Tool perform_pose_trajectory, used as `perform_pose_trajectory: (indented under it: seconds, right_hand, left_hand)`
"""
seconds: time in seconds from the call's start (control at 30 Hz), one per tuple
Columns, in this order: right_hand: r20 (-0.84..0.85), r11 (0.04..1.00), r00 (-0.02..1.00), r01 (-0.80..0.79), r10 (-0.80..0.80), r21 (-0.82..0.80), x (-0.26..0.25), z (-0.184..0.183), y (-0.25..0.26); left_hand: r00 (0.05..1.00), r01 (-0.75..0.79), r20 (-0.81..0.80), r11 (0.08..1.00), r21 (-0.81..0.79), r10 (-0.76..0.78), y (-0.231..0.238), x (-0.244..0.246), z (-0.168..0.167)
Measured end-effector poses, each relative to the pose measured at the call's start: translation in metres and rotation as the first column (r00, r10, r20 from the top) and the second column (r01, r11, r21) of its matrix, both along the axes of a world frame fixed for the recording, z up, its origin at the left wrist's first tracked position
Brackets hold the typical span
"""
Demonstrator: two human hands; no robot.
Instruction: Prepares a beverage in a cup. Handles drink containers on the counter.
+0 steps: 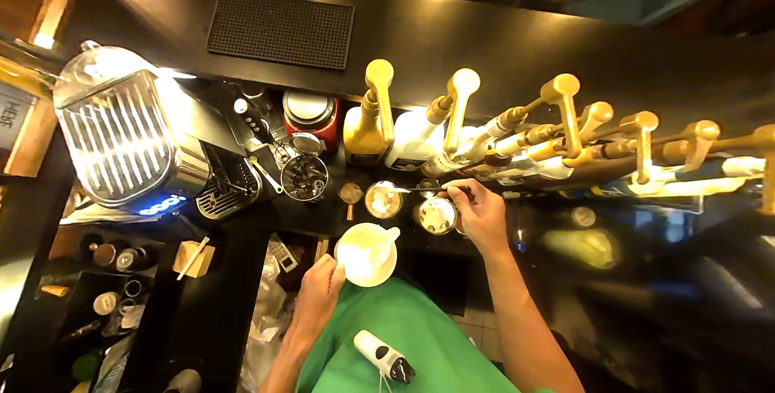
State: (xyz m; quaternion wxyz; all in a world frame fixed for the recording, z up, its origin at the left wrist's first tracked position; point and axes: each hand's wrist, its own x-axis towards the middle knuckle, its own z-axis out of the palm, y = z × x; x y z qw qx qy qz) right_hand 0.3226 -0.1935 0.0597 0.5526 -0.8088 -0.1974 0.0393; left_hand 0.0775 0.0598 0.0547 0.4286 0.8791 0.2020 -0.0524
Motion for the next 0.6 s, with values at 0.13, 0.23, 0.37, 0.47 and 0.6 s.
perform_pose_trajectory:
  seconds: [0.13, 0.23, 0.37, 0.47, 0.6]
  right_hand:
    - [0.073, 0.998, 0.997, 0.026, -0.022, -0.049, 0.001, 0.007, -0.008]
    - [0.083, 0.996, 0.996, 0.025, -0.018, -0.087, -0.003, 0.014, -0.016]
    - [0.092, 0.994, 0.995, -0.020, 0.030, -0.106, -0.011, 0.022, -0.023]
    - [0.111, 0.988, 0.991, -0.060, 0.076, -0.140, -0.017, 0.025, -0.025]
    - [0.129, 0.984, 0.984, -0.107, 0.126, -0.145, -0.021, 0.026, -0.016]
  left_hand:
    - [1.000, 0.006, -0.002, 1.000, -0.006, -0.006, -0.001, 0.000, -0.001]
    - [1.000, 0.009, -0.011, 1.000, -0.002, -0.009, -0.001, 0.001, 0.000]
    - [1.000, 0.003, -0.011, 1.000, -0.012, -0.003, -0.001, 0.002, 0.001]
    - [1.000, -0.002, -0.009, 1.000, -0.015, 0.002, -0.001, 0.000, 0.000]
    - [1.000, -0.002, -0.003, 1.000, -0.008, 0.002, -0.001, -0.001, 0.000]
